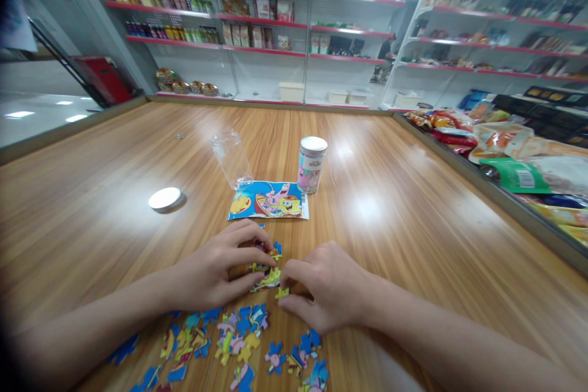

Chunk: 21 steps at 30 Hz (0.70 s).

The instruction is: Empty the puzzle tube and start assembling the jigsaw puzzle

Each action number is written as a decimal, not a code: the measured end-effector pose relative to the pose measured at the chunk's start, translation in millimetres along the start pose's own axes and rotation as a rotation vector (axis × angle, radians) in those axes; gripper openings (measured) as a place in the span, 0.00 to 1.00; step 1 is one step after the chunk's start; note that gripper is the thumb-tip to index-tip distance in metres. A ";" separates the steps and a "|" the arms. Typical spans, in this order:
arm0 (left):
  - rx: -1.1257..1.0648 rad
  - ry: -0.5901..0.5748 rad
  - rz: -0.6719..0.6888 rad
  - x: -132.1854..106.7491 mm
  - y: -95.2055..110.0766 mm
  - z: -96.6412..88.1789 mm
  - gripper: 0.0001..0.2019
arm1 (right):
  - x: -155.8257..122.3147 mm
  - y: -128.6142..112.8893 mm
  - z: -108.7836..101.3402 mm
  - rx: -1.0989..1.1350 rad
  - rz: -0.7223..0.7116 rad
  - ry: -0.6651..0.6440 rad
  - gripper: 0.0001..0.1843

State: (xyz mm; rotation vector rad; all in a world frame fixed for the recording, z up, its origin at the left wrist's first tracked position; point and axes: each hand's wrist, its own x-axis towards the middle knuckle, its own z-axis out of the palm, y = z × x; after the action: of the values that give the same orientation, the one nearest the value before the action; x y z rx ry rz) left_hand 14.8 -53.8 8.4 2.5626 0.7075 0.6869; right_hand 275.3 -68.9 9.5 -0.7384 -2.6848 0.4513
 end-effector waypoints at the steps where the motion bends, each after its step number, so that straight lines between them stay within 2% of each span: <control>1: -0.004 0.003 0.000 0.0 -0.1 0.0 0.09 | 0.0 -0.1 -0.1 -0.002 0.004 -0.009 0.10; 6: -0.011 0.024 0.010 -0.2 -0.7 0.2 0.09 | -0.2 0.7 -0.3 -0.018 0.033 -0.031 0.07; 14: 0.002 0.037 0.010 -0.2 -0.1 0.2 0.09 | -0.5 1.7 5.0 -0.107 -0.053 0.075 0.08; 19: -0.010 0.021 0.003 -1.0 -0.6 0.7 0.10 | 2.0 3.5 11.3 -0.123 0.039 0.137 0.13; 21: -0.021 0.020 -0.014 -1.4 -0.9 1.2 0.09 | 2.1 3.3 11.1 -0.106 0.038 0.148 0.12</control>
State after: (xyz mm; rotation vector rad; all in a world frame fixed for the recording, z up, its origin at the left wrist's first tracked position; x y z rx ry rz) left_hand 14.1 -54.1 6.5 2.5329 0.7206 0.7132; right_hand 270.8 -67.5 -1.2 -0.8209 -2.5757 0.2537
